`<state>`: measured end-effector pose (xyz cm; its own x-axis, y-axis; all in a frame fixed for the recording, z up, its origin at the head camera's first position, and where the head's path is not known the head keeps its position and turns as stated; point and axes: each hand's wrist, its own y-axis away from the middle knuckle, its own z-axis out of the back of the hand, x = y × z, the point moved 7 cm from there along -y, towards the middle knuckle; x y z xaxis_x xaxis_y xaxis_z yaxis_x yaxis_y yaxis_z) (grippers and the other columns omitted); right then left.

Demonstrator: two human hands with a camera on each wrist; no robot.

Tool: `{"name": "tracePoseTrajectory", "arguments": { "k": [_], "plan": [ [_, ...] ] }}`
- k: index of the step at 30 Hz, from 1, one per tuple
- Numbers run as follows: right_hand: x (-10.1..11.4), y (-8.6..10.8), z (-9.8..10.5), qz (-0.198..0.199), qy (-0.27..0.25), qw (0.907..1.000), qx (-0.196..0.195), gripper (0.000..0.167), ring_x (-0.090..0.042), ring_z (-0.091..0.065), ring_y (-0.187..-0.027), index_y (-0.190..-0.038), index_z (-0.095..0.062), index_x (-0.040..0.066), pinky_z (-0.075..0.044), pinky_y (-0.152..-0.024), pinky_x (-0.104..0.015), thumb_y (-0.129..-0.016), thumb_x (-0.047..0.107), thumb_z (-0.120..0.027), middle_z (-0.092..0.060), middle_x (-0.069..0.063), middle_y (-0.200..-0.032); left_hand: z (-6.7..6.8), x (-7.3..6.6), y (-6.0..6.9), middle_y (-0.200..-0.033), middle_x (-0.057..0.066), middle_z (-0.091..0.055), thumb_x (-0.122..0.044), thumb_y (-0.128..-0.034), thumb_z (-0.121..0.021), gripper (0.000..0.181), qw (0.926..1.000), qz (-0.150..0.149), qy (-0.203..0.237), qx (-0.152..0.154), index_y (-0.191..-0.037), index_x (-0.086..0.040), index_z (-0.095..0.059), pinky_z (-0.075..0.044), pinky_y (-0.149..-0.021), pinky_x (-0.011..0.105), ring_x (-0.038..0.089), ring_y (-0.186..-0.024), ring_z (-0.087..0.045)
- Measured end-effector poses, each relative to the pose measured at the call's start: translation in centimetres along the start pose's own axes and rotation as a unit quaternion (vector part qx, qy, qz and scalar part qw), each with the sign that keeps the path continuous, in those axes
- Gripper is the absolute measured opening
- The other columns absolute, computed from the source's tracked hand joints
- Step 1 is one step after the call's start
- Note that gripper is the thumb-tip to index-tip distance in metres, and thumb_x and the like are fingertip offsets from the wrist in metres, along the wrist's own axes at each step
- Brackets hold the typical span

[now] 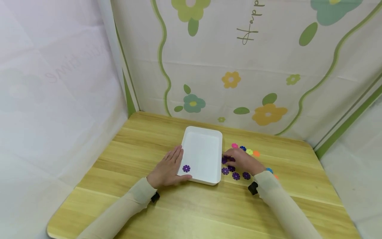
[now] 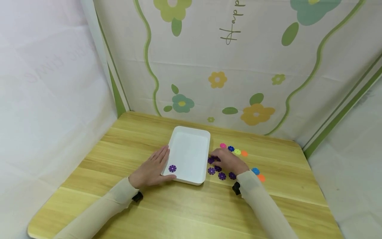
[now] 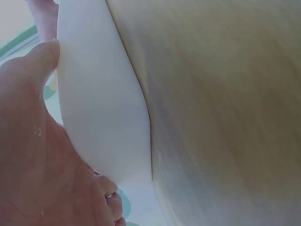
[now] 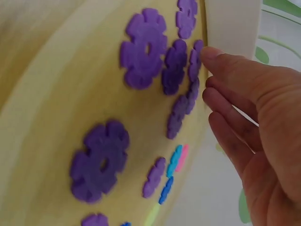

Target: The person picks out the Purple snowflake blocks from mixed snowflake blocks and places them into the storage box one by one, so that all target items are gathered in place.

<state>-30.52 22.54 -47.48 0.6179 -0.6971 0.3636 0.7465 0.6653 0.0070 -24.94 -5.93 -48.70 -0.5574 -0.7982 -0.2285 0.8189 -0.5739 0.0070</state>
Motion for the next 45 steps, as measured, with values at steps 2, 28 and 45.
{"name": "tracePoseTrajectory", "arguments": {
  "k": [2, 28, 45],
  "plan": [
    [0.1, -0.2, -0.3, 0.013, 0.002, 0.9999, -0.009, 0.029, -0.027, -0.075, -0.104, -0.123, -0.076, 0.005, -0.063, -0.09, -0.044, -0.094, 0.008, -0.079, -0.079, -0.01, -0.114, -0.1, 0.0, 0.0, -0.176, 0.024, -0.006, -0.077, -0.0982, -0.048, 0.114, 1.0, 0.001, 0.0, 0.001, -0.165, 0.008, -0.014, -0.02, -0.133, 0.055, 0.039, -0.166, -0.01],
    [-2.5, 0.9, 1.0, -0.076, -0.073, 0.9937, 0.037, 0.007, -0.004, -0.062, -0.074, -0.091, -0.077, 0.015, -0.056, -0.07, -0.023, -0.097, 0.015, -0.077, -0.074, 0.006, -0.087, 0.1, -0.2, 0.0, -0.176, 0.025, -0.008, -0.077, -0.0982, -0.048, 0.114, 0.9999, 0.002, -0.01, 0.008, -0.165, 0.009, -0.015, -0.021, -0.133, 0.054, 0.039, -0.166, -0.012],
    [-0.5, -0.4, 5.7, -0.083, -0.081, 0.9898, 0.082, 0.018, -0.011, -0.057, -0.066, -0.095, -0.08, 0.01, -0.051, -0.065, -0.026, -0.105, 0.014, -0.066, -0.074, -0.004, -0.084, 0.1, -0.1, 0.1, -0.176, 0.025, -0.008, -0.078, -0.0984, -0.046, 0.114, 0.9999, -0.001, -0.009, 0.006, -0.165, 0.009, -0.015, -0.021, -0.133, 0.054, 0.039, -0.166, -0.012]
  ]
}}
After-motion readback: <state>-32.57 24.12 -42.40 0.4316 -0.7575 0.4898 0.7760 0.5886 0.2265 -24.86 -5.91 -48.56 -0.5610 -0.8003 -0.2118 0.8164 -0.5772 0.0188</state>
